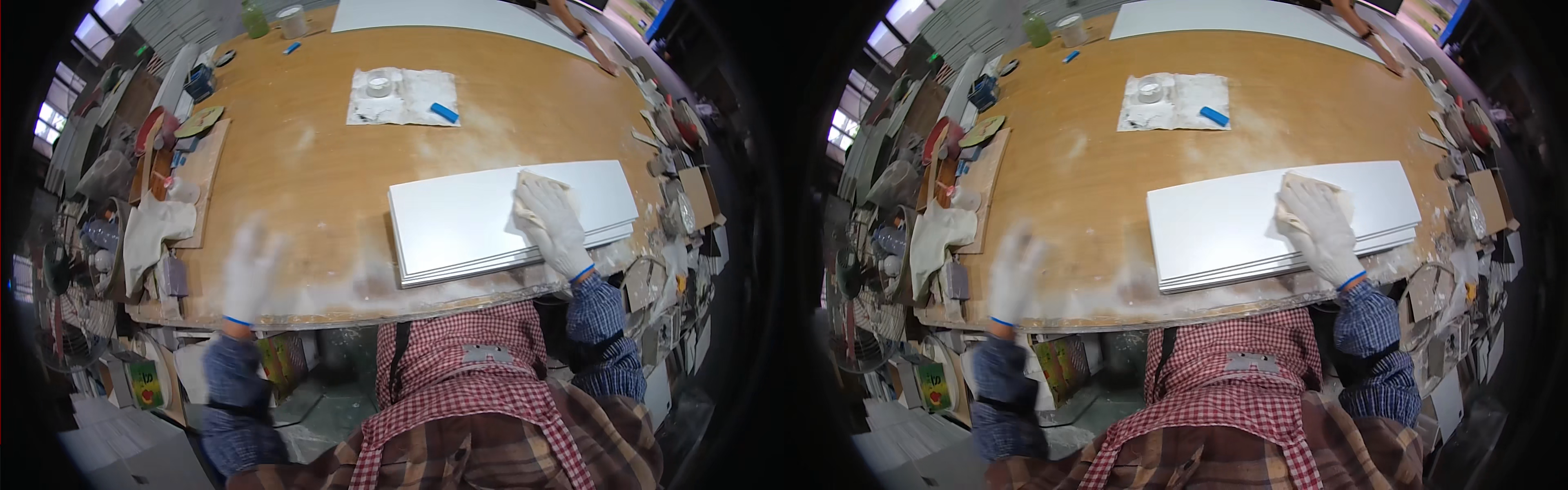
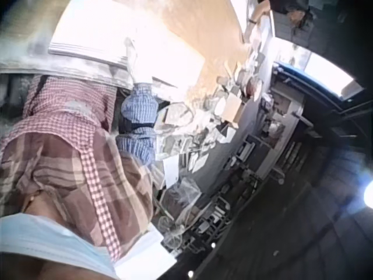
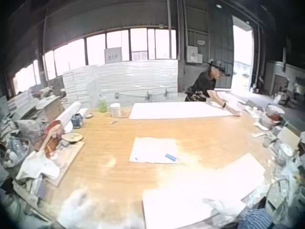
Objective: Wiping down and cleaning white furniture panels on a workshop workbench.
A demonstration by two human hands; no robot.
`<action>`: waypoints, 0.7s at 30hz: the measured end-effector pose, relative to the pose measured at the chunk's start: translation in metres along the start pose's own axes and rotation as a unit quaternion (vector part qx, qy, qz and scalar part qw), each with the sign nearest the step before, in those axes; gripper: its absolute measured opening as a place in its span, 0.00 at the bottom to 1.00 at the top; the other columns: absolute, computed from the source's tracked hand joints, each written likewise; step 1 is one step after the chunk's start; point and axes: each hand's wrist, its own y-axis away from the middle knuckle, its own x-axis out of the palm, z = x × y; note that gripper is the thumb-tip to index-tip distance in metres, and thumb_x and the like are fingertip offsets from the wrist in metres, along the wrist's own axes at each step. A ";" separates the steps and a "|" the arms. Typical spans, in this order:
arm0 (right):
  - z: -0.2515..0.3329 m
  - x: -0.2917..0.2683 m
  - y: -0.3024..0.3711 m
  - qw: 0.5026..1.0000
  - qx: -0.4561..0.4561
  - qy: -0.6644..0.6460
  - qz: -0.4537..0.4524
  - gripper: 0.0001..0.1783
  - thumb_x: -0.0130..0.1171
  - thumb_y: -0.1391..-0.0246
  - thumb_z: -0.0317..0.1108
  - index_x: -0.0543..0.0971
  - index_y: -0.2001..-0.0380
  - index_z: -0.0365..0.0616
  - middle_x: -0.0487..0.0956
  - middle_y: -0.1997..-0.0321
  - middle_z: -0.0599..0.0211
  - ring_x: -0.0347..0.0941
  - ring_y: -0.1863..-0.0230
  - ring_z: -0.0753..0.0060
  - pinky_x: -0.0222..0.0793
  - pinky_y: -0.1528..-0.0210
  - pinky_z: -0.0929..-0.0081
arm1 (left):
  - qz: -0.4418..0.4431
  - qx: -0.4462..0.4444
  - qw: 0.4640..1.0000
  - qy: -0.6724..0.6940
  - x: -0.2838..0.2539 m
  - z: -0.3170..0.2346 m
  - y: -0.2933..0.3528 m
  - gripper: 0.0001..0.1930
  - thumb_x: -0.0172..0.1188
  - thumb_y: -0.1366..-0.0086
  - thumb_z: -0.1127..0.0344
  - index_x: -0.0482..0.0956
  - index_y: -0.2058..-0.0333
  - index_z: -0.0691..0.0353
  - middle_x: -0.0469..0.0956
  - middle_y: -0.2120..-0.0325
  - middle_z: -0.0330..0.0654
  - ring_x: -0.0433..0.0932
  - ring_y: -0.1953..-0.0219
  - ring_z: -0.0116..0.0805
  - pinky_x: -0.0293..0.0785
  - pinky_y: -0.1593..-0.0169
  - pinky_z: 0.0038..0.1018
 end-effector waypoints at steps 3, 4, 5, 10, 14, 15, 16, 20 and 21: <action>0.045 0.000 -0.031 0.996 -0.026 -0.079 -0.015 0.10 0.54 0.45 0.36 0.71 0.70 0.40 0.70 0.67 0.53 0.69 0.60 0.46 0.66 0.54 0.54 | 0.062 -0.058 0.980 0.177 0.116 -0.085 0.030 0.29 0.55 0.27 0.56 0.65 0.33 0.65 0.69 0.36 0.55 0.66 0.33 0.49 0.61 0.31 0.37; 0.057 0.013 -0.033 0.992 0.000 -0.129 0.001 0.11 0.55 0.47 0.37 0.72 0.69 0.39 0.70 0.67 0.53 0.69 0.60 0.47 0.67 0.53 0.55 | 0.093 -0.026 0.976 0.196 0.137 -0.107 0.024 0.29 0.55 0.27 0.56 0.65 0.33 0.65 0.69 0.36 0.55 0.66 0.33 0.49 0.61 0.31 0.37; 0.069 0.031 -0.033 0.994 -0.012 -0.102 0.030 0.14 0.56 0.47 0.39 0.75 0.64 0.39 0.74 0.61 0.53 0.72 0.54 0.49 0.68 0.47 0.55 | 0.038 -0.030 0.978 0.203 0.152 -0.133 0.023 0.29 0.52 0.26 0.58 0.64 0.33 0.67 0.66 0.34 0.57 0.65 0.32 0.51 0.61 0.31 0.37; 0.066 0.024 -0.012 0.986 -0.050 -0.035 -0.154 0.19 0.58 0.51 0.40 0.76 0.59 0.39 0.76 0.49 0.56 0.71 0.44 0.54 0.66 0.37 0.58 | -0.053 0.060 0.997 0.008 0.187 -0.144 0.028 0.26 0.46 0.25 0.62 0.62 0.34 0.72 0.56 0.32 0.66 0.59 0.32 0.64 0.57 0.30 0.42; -0.052 -0.016 0.013 0.992 0.074 0.095 -0.022 0.12 0.57 0.49 0.39 0.75 0.65 0.43 0.74 0.59 0.58 0.72 0.52 0.56 0.68 0.49 0.59 | -0.022 0.060 0.997 -0.043 0.185 -0.139 0.029 0.25 0.46 0.26 0.64 0.63 0.36 0.73 0.54 0.32 0.69 0.56 0.32 0.69 0.55 0.30 0.46; -0.089 -0.026 0.025 0.977 0.172 0.122 0.038 0.12 0.54 0.43 0.40 0.74 0.61 0.44 0.73 0.56 0.58 0.71 0.49 0.55 0.65 0.45 0.58 | -0.023 0.067 0.996 -0.045 0.184 -0.143 0.028 0.25 0.46 0.26 0.64 0.63 0.36 0.73 0.54 0.32 0.69 0.56 0.32 0.69 0.55 0.30 0.46; -0.132 -0.033 0.047 0.978 0.188 0.086 -0.026 0.13 0.54 0.42 0.41 0.74 0.60 0.44 0.73 0.56 0.57 0.70 0.48 0.54 0.64 0.45 0.57 | -0.010 0.071 0.997 -0.039 0.182 -0.148 0.028 0.24 0.46 0.26 0.64 0.62 0.37 0.73 0.54 0.32 0.70 0.56 0.32 0.69 0.55 0.30 0.46; -0.184 -0.037 0.064 0.947 0.266 0.147 -0.102 0.15 0.55 0.42 0.43 0.75 0.60 0.43 0.73 0.57 0.57 0.71 0.48 0.53 0.65 0.44 0.57 | 0.006 0.087 0.995 -0.049 0.181 -0.151 0.026 0.23 0.46 0.26 0.64 0.62 0.38 0.73 0.53 0.32 0.71 0.56 0.32 0.70 0.56 0.30 0.46; -0.179 -0.030 0.057 0.938 0.282 0.176 -0.096 0.15 0.56 0.42 0.43 0.75 0.60 0.42 0.75 0.57 0.57 0.72 0.49 0.53 0.65 0.43 0.57 | 0.004 0.091 0.994 -0.052 0.179 -0.150 0.025 0.23 0.46 0.26 0.64 0.62 0.38 0.73 0.53 0.32 0.71 0.56 0.32 0.70 0.56 0.30 0.46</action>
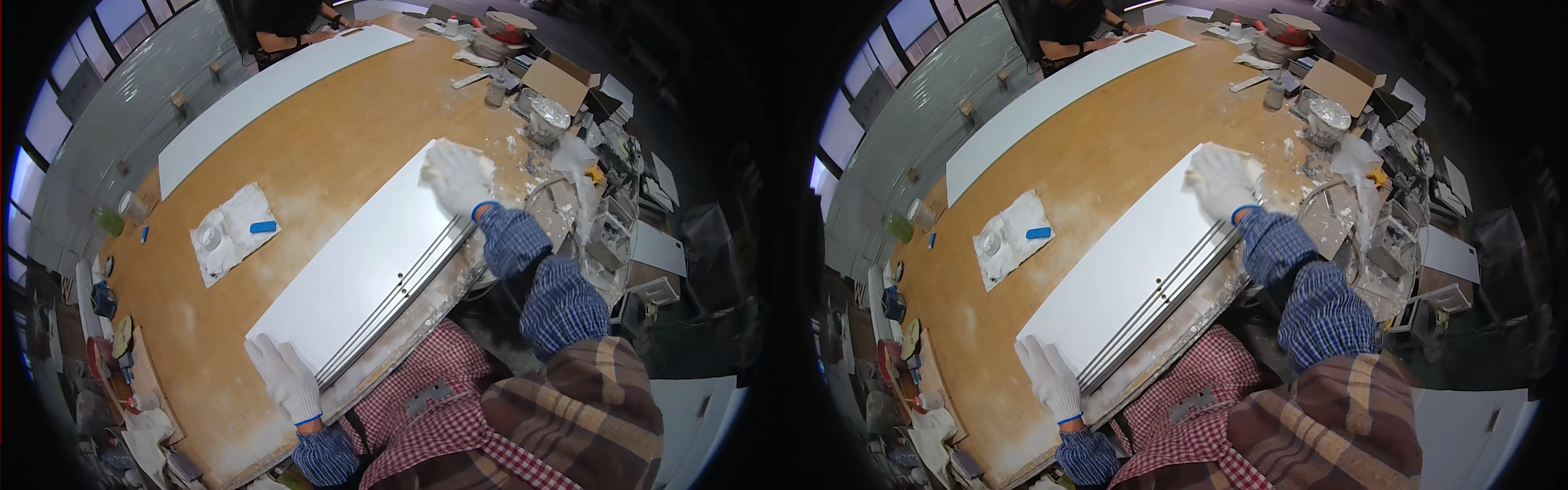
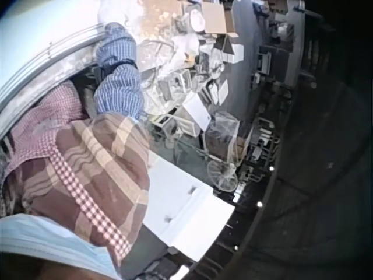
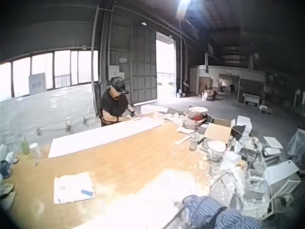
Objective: Wiping down and cleaning white furniture panels on a workshop workbench.
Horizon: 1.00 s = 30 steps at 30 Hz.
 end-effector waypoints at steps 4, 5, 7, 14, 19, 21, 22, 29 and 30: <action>0.156 -0.041 0.026 0.971 -0.162 -0.130 0.118 0.12 0.61 0.47 0.40 0.82 0.71 0.41 0.81 0.62 0.55 0.80 0.56 0.55 0.74 0.50 0.59 | 0.011 -0.011 1.000 -0.012 -0.003 0.007 0.003 0.25 0.47 0.26 0.63 0.62 0.36 0.72 0.52 0.31 0.71 0.55 0.30 0.68 0.55 0.30 0.43; 0.176 -0.039 0.036 0.955 -0.222 -0.190 0.055 0.12 0.62 0.48 0.39 0.83 0.74 0.41 0.82 0.63 0.53 0.81 0.58 0.55 0.76 0.52 0.59 | 0.012 -0.008 1.000 -0.019 -0.004 0.008 0.002 0.26 0.47 0.26 0.63 0.62 0.35 0.72 0.52 0.31 0.70 0.55 0.30 0.68 0.55 0.29 0.42; 0.163 -0.026 0.027 0.945 -0.266 -0.188 0.036 0.13 0.60 0.48 0.41 0.80 0.70 0.42 0.79 0.62 0.55 0.79 0.56 0.54 0.73 0.51 0.58 | 0.013 -0.018 1.000 -0.009 -0.006 0.008 0.003 0.27 0.48 0.26 0.62 0.61 0.34 0.71 0.51 0.30 0.70 0.54 0.29 0.67 0.54 0.29 0.42; -0.020 0.021 -0.039 0.989 -0.084 -0.111 -0.043 0.12 0.54 0.43 0.40 0.76 0.64 0.42 0.74 0.61 0.55 0.72 0.56 0.49 0.67 0.50 0.55 | 0.015 -0.041 0.999 -0.024 -0.002 0.007 0.003 0.27 0.47 0.25 0.59 0.62 0.34 0.70 0.51 0.30 0.67 0.54 0.29 0.64 0.54 0.29 0.45; 0.109 -0.035 -0.024 0.955 0.015 -0.057 0.292 0.13 0.54 0.45 0.42 0.77 0.65 0.43 0.75 0.58 0.58 0.72 0.48 0.56 0.65 0.44 0.58 | 0.023 -0.047 0.999 -0.012 -0.003 0.004 0.003 0.28 0.47 0.25 0.58 0.62 0.34 0.70 0.52 0.30 0.67 0.55 0.29 0.64 0.55 0.30 0.45; 0.116 -0.042 0.018 0.970 -0.181 -0.160 0.006 0.11 0.61 0.52 0.39 0.80 0.77 0.42 0.80 0.66 0.55 0.80 0.59 0.55 0.75 0.54 0.59 | 0.027 -0.044 0.999 -0.009 -0.006 0.008 0.005 0.28 0.48 0.25 0.58 0.62 0.34 0.71 0.52 0.30 0.67 0.55 0.29 0.64 0.55 0.30 0.45; 0.110 -0.037 0.021 0.962 -0.205 -0.180 0.005 0.10 0.61 0.53 0.38 0.80 0.77 0.42 0.80 0.66 0.56 0.80 0.59 0.55 0.75 0.54 0.59 | 0.021 -0.039 0.999 -0.007 -0.006 0.007 0.006 0.28 0.48 0.26 0.59 0.62 0.34 0.71 0.52 0.30 0.67 0.55 0.29 0.64 0.55 0.30 0.45; -0.006 -0.012 0.014 0.991 -0.087 -0.100 0.007 0.14 0.56 0.44 0.40 0.76 0.59 0.43 0.75 0.55 0.56 0.71 0.50 0.53 0.67 0.46 0.60 | 0.003 -0.039 0.999 -0.009 -0.009 0.007 0.006 0.29 0.50 0.26 0.58 0.62 0.33 0.70 0.54 0.30 0.67 0.57 0.30 0.64 0.56 0.29 0.42; 0.013 -0.008 0.020 0.991 -0.089 -0.094 -0.028 0.13 0.55 0.44 0.39 0.75 0.59 0.42 0.74 0.56 0.56 0.70 0.51 0.53 0.66 0.46 0.58 | 0.002 -0.054 0.998 -0.016 -0.006 0.006 0.004 0.29 0.50 0.26 0.58 0.62 0.33 0.70 0.54 0.30 0.67 0.57 0.30 0.64 0.56 0.29 0.42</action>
